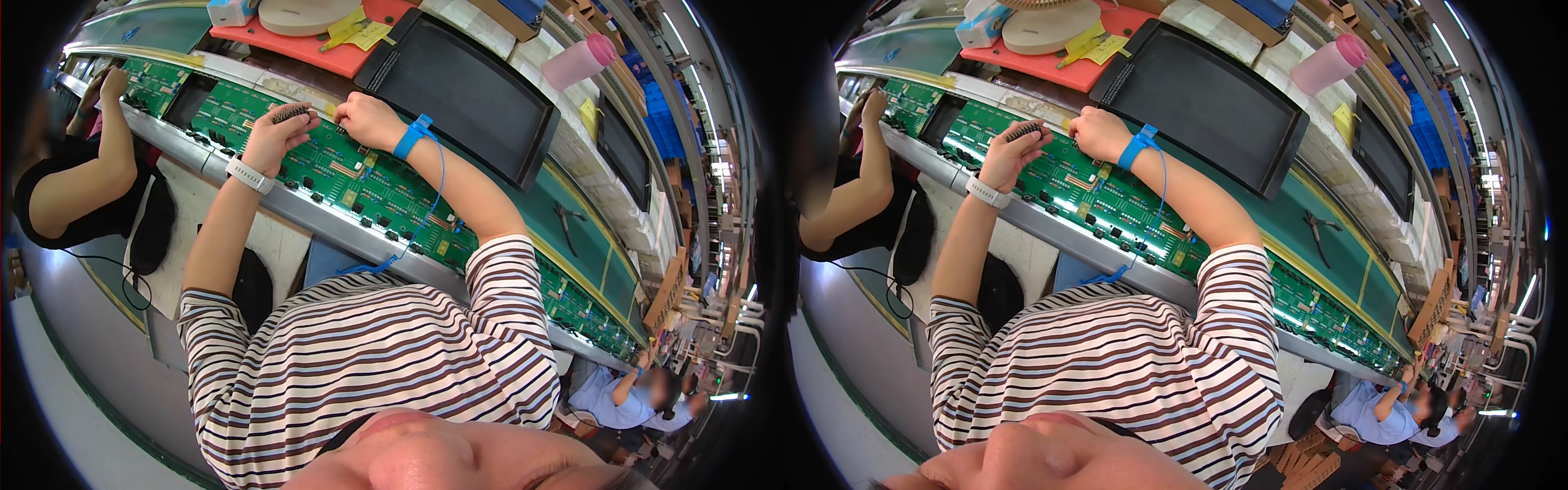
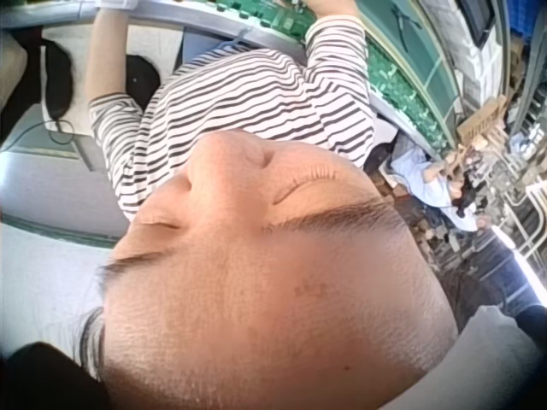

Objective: Assembling electronic components on printed circuit boards at an industrial assembly line.

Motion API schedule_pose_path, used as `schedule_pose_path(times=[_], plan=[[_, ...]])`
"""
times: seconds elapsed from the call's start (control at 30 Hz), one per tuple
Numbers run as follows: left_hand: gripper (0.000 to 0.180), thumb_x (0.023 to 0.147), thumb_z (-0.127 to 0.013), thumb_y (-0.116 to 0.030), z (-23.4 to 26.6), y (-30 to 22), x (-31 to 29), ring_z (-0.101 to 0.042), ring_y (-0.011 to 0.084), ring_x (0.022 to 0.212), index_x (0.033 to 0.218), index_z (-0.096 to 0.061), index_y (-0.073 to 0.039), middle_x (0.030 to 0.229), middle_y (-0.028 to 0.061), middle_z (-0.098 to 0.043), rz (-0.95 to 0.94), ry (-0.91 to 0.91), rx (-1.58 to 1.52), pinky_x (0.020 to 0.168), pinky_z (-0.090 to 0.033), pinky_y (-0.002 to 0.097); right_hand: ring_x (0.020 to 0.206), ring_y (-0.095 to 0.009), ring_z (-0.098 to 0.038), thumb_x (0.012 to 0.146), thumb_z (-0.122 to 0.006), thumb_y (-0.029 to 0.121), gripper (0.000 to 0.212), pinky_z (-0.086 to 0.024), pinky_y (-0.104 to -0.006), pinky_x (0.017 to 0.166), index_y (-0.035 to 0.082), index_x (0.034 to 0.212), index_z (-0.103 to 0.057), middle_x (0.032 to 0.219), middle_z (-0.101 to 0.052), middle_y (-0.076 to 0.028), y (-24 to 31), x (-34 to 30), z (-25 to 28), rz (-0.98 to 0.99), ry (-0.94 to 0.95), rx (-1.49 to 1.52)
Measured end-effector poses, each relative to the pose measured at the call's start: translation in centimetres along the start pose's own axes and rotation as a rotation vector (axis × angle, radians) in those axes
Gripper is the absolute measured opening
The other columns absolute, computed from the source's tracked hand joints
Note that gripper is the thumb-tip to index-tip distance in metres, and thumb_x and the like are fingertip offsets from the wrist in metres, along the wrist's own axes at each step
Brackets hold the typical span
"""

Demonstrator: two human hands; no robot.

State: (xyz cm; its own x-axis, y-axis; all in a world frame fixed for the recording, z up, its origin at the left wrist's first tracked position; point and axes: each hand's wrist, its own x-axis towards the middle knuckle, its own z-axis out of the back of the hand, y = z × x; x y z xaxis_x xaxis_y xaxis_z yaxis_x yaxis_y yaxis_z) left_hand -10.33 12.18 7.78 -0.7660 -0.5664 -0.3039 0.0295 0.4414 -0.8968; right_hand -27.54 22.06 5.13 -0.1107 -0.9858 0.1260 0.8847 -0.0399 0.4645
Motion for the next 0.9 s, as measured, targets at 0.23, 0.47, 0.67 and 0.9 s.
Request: schedule_pose_path(times=[0.23, 0.47, 0.67, 0.9], plan=[[0.024, 0.081, -0.055, -0.006, -0.2, 0.0, -0.1, -0.059, 0.0152, 0.09, 0.104, -0.053, 0.001, 0.097, 0.0068, -0.059, -0.007, -0.019, 0.026, 0.067, -0.048, 0.0201, 0.079, -0.027, -0.056, 0.073, -0.048, 0.013, 0.017, -0.046, -0.0373, 0.068, 0.011, 0.08, -0.064, 0.081, -0.055, -0.012, 0.5, -0.1, -0.2, 0.022, -0.006, -0.054], [0.023, 0.081, -0.055, -0.006, -0.3, -0.1, 0.1, -0.06, 0.0153, 0.09, 0.103, -0.053, 0.001, 0.095, 0.0068, -0.06, -0.009, -0.037, 0.043, 0.067, -0.048, 0.0202, 0.078, -0.027, -0.055, 0.074, -0.051, 0.009, 0.013, -0.046, -0.0366, 0.069, 0.006, 0.078, -0.062, 0.08, -0.054, -0.011, 0.7, -0.5, -0.7, 0.099, -0.103, -0.142], [0.024, 0.081, -0.055, -0.006, -0.4, 0.0, 0.2, -0.06, 0.0154, 0.089, 0.104, -0.053, 0.001, 0.095, 0.0068, -0.06, -0.012, -0.045, 0.066, 0.067, -0.048, 0.0205, 0.077, -0.027, -0.055, 0.073, -0.051, 0.009, 0.012, -0.046, -0.0364, 0.068, 0.005, 0.078, -0.062, 0.08, -0.054, -0.011, 0.8, -0.6, -0.8, 0.101, -0.127, -0.109], [0.025, 0.082, -0.055, -0.006, -0.4, 0.0, 0.0, -0.06, 0.0156, 0.089, 0.106, -0.052, 0.0, 0.096, 0.0073, -0.06, -0.024, -0.035, 0.053, 0.066, -0.048, 0.0205, 0.077, -0.027, -0.055, 0.074, -0.05, 0.008, 0.013, -0.046, -0.0364, 0.068, 0.005, 0.078, -0.062, 0.08, -0.054, -0.011, 0.2, -0.5, -0.8, 0.097, -0.097, -0.052]])
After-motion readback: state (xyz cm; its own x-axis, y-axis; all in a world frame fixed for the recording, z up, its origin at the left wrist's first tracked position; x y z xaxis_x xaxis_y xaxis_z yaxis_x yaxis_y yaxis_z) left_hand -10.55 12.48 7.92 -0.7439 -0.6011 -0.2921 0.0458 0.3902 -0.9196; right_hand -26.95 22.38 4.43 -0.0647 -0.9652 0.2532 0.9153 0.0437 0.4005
